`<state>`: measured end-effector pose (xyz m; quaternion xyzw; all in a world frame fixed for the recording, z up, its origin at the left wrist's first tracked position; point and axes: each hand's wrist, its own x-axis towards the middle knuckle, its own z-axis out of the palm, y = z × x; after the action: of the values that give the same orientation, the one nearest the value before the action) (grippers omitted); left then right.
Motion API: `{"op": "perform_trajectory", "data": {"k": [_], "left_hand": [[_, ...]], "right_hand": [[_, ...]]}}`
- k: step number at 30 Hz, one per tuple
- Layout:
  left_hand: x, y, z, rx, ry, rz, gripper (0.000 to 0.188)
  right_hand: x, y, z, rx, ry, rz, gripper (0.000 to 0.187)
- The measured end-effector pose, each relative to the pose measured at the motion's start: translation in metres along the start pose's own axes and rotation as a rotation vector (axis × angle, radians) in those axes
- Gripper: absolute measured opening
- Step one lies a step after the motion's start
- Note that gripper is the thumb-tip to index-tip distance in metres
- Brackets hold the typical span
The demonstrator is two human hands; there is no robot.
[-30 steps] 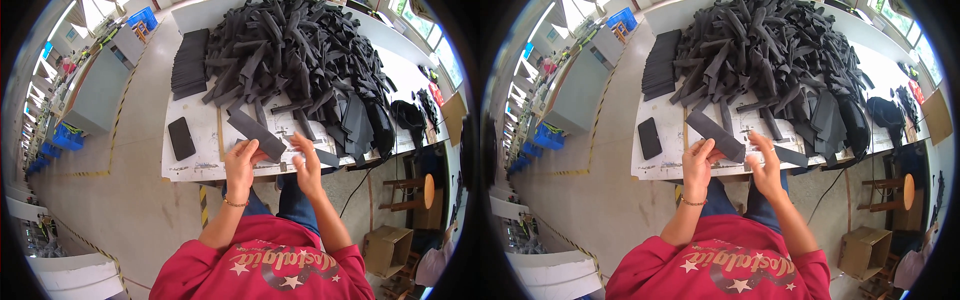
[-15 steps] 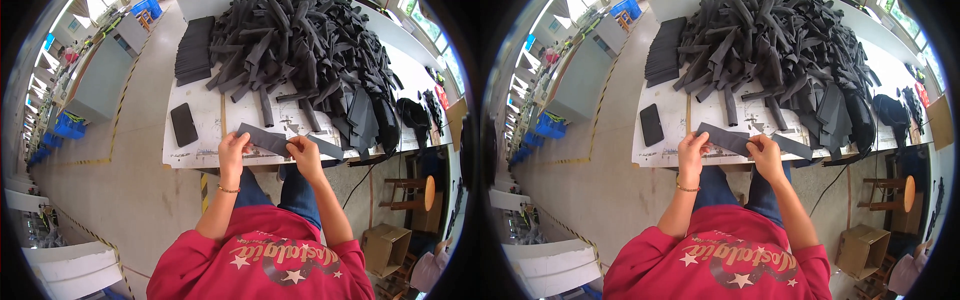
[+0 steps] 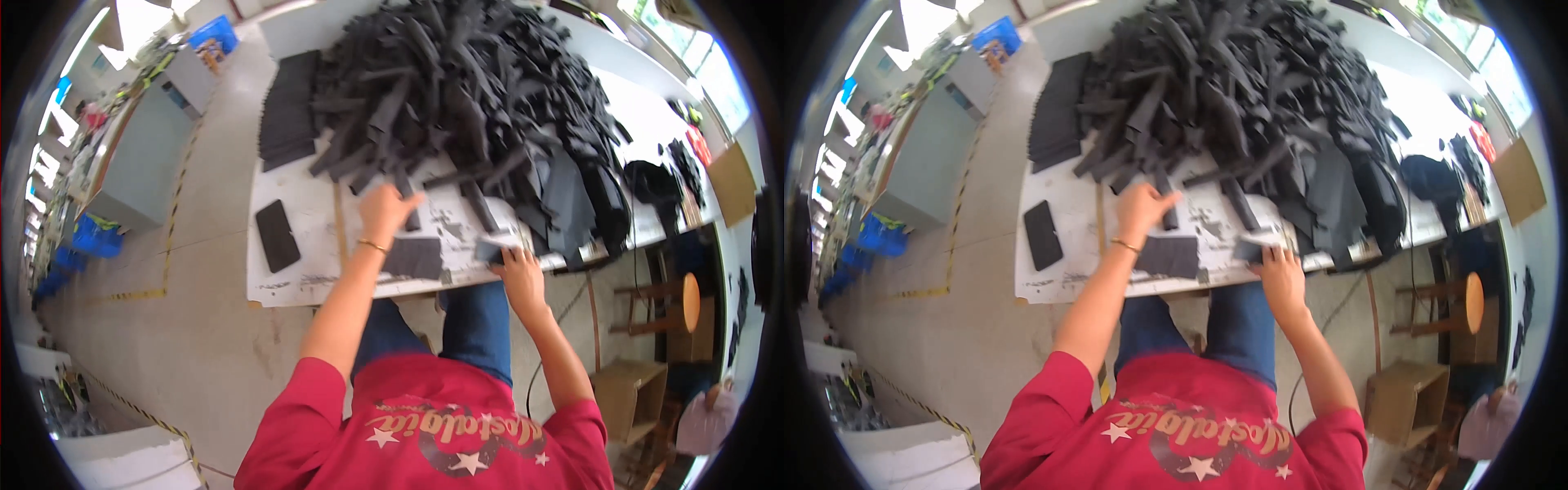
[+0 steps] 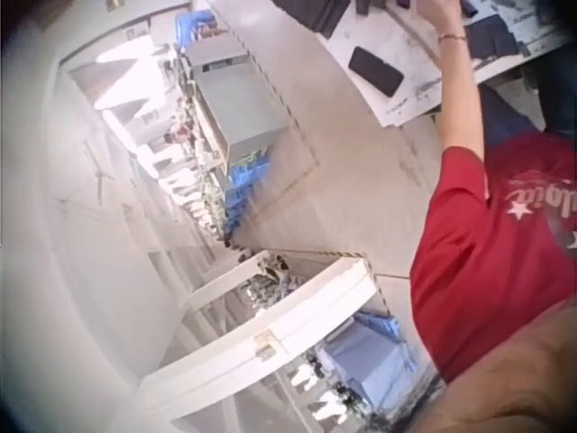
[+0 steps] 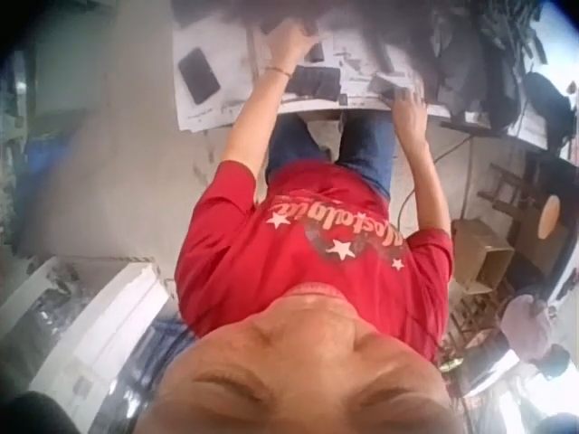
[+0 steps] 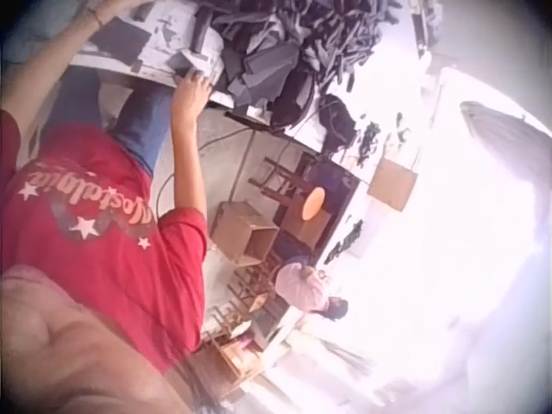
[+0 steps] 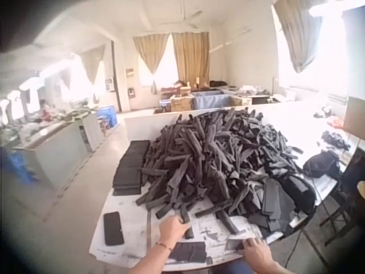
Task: The person is inspecting and sorting small grey foam pieces on a workbench in a manufacturing environment.
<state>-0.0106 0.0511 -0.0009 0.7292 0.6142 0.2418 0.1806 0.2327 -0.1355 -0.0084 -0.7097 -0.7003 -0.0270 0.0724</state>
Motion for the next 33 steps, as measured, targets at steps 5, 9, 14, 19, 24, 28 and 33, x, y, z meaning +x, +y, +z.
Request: {"op": "perform_trajectory", "data": {"k": [5, 9, 14, 19, 24, 28, 33], "left_hand": [[0.004, -0.007, 0.052, -0.173, 0.109, 0.004, 0.013], [-0.002, -0.022, 0.046, -0.599, 0.277, -0.018, 0.009], [-0.032, -0.015, 0.014, -1.032, 0.217, -0.216, 0.016], [-0.058, -0.019, -0.009, -1.647, 0.157, -0.379, 0.027], [-0.069, -0.011, -0.022, -1.848, 0.111, -0.392, 0.029], [-0.080, -0.003, -0.025, -1.987, 0.004, -0.371, 0.022], [-0.106, 0.030, 0.006, -1.996, -0.230, -0.419, 0.015]], "right_hand": [[-0.041, 0.040, 0.059, -0.218, -0.011, -0.388, 0.026], [-0.031, 0.041, 0.055, -0.159, 0.047, -0.326, 0.021], [-0.021, 0.036, 0.046, -0.099, 0.094, -0.364, 0.009], [-0.012, 0.043, 0.044, -0.037, 0.142, -0.423, 0.006], [-0.006, 0.060, 0.057, -0.046, 0.169, -0.457, 0.005], [-0.004, 0.055, 0.049, -0.014, 0.160, -0.437, 0.006], [-0.009, 0.042, 0.016, -0.316, -0.074, -0.424, 0.030]]}}
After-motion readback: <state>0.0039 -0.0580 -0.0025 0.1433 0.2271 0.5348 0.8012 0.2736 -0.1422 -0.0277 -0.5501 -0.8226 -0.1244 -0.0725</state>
